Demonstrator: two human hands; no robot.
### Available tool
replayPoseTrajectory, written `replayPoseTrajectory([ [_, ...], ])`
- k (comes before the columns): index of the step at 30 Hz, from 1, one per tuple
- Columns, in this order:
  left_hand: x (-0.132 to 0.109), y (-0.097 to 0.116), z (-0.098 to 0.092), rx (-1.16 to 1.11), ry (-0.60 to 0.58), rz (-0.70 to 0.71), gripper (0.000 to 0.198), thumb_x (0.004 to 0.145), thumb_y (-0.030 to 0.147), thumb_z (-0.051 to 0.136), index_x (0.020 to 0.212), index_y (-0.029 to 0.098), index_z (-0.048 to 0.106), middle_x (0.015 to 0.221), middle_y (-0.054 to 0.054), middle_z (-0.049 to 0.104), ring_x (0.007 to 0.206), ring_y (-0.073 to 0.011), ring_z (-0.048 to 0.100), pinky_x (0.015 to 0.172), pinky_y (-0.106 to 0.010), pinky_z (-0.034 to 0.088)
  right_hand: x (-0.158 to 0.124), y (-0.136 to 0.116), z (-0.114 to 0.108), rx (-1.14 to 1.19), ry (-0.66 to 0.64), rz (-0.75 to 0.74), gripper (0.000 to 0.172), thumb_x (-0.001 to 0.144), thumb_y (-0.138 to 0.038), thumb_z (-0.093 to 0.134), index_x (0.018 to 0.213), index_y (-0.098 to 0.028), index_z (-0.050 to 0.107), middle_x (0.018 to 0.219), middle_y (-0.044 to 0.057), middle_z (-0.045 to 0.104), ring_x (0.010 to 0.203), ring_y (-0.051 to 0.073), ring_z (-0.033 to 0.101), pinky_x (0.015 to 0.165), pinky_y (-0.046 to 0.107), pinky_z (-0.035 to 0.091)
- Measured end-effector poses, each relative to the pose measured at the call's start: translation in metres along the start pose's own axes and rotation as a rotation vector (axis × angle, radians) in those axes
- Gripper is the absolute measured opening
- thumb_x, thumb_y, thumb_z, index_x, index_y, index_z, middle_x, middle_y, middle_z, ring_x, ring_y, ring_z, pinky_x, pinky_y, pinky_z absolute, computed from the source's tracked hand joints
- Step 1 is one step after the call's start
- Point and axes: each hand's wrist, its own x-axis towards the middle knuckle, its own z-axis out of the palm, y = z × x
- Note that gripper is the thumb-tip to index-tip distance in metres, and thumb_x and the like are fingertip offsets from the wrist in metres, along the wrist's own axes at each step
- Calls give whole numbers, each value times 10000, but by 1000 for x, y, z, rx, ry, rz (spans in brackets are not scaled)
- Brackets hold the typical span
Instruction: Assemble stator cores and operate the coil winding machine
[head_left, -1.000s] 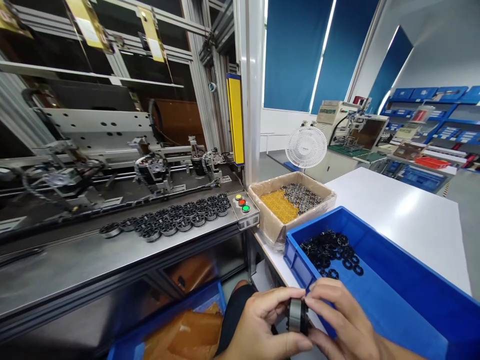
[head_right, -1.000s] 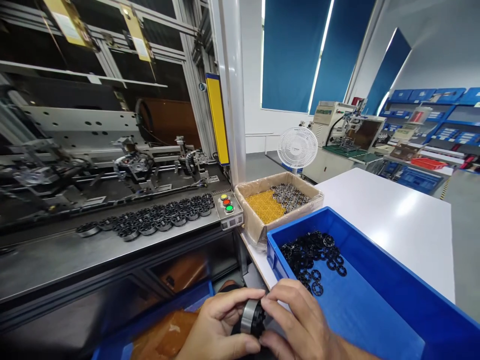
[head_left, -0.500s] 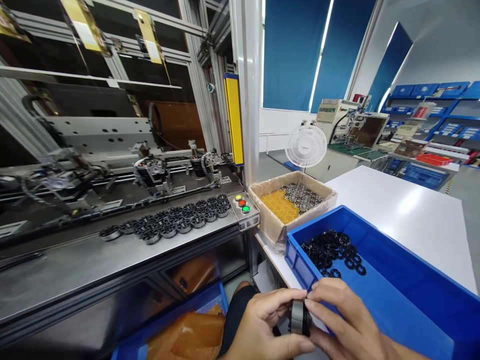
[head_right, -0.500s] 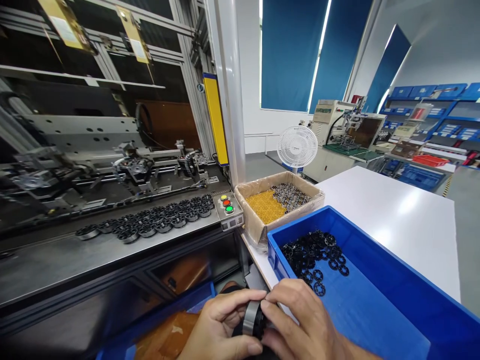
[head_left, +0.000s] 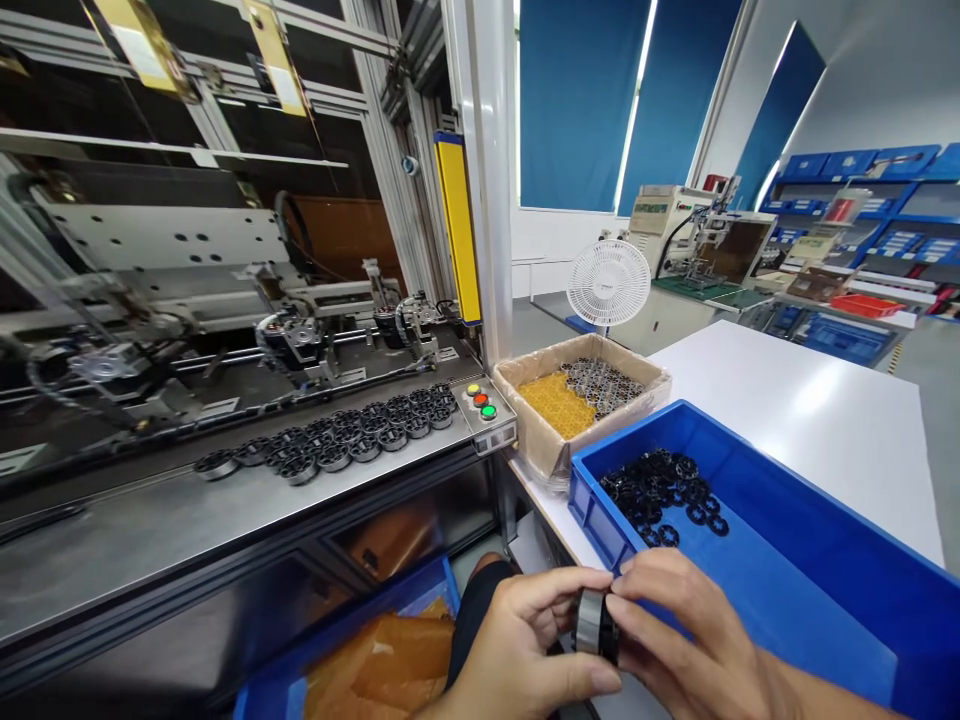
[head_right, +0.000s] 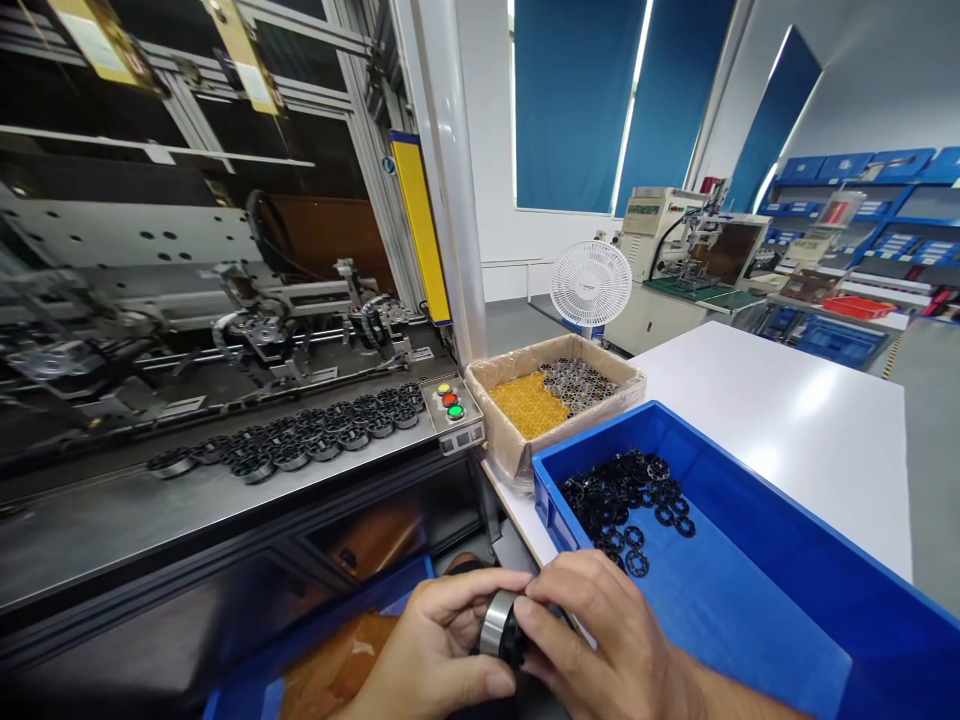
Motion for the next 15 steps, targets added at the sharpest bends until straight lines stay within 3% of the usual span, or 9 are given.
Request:
replayPoseTrajectory([
  [15,-2,0,-1,145,37,65,554,580,58,864,1083,248,733,976,-4,781,892,-154,734,798,-150,550,-1,1,2,-6,-51,41,249,885,-126,581,1115,-32,589,1006,144,606,1006,216,550,842,373,529],
])
